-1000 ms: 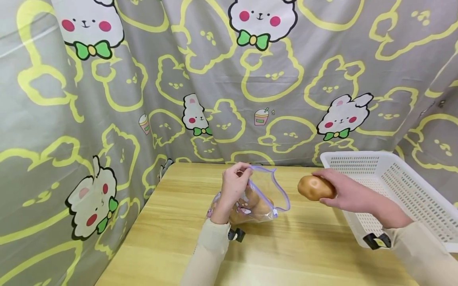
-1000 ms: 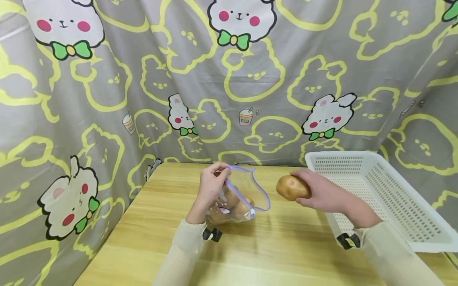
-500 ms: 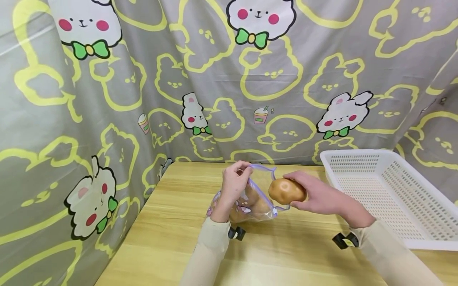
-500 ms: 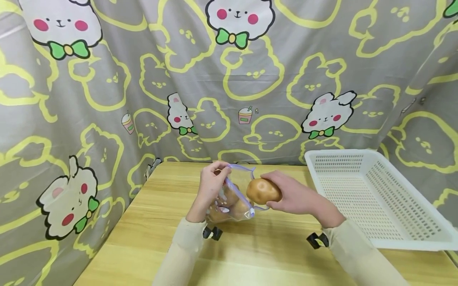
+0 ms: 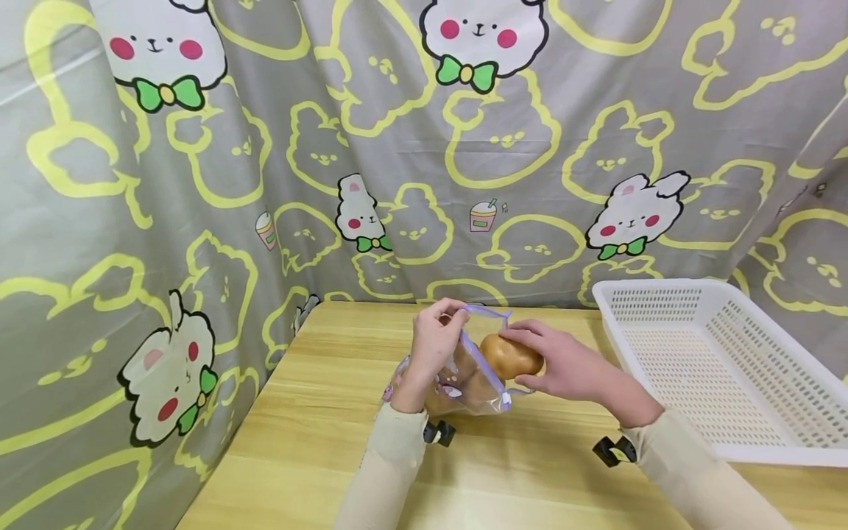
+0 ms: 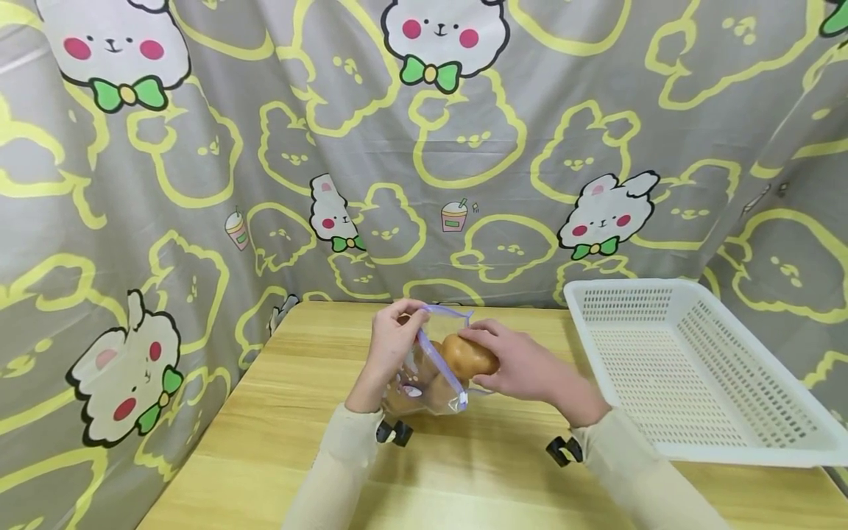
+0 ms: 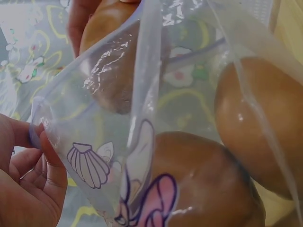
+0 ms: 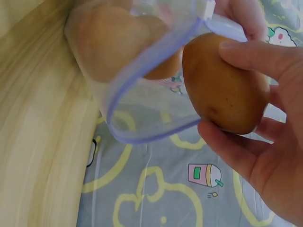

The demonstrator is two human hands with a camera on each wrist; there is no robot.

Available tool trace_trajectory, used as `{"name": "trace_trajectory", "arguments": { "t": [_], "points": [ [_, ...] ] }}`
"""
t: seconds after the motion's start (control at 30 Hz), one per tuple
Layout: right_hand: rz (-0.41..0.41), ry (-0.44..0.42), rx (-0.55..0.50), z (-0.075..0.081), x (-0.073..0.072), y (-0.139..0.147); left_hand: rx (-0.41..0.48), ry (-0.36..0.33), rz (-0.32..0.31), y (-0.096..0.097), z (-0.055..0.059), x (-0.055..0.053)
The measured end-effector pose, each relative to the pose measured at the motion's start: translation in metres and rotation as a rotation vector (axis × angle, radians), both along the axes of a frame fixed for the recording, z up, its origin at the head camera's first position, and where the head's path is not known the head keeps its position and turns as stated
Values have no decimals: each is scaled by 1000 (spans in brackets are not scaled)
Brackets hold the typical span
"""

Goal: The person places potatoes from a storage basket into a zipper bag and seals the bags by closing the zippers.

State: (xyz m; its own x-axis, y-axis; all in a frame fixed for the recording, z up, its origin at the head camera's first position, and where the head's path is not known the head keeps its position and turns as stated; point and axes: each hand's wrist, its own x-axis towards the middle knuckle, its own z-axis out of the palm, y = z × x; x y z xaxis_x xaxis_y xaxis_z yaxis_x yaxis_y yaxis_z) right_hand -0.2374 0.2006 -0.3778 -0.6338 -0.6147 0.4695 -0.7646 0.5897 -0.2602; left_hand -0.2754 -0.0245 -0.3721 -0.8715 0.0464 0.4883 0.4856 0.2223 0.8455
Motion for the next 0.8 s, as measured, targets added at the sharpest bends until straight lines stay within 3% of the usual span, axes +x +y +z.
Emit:
{"name": "trace_trajectory", "arguments": {
  "t": [0.2,0.37,0.8],
  "points": [
    [-45,85,72,-4,1,-8,10,6,-19,1,1,0],
    [-30,130,52,-9,-2,-14,13,-26,-32,4,2,1],
    [-6,-4,27,-22,-7,-21,27,-39,-33,3,3,0]
  ]
}}
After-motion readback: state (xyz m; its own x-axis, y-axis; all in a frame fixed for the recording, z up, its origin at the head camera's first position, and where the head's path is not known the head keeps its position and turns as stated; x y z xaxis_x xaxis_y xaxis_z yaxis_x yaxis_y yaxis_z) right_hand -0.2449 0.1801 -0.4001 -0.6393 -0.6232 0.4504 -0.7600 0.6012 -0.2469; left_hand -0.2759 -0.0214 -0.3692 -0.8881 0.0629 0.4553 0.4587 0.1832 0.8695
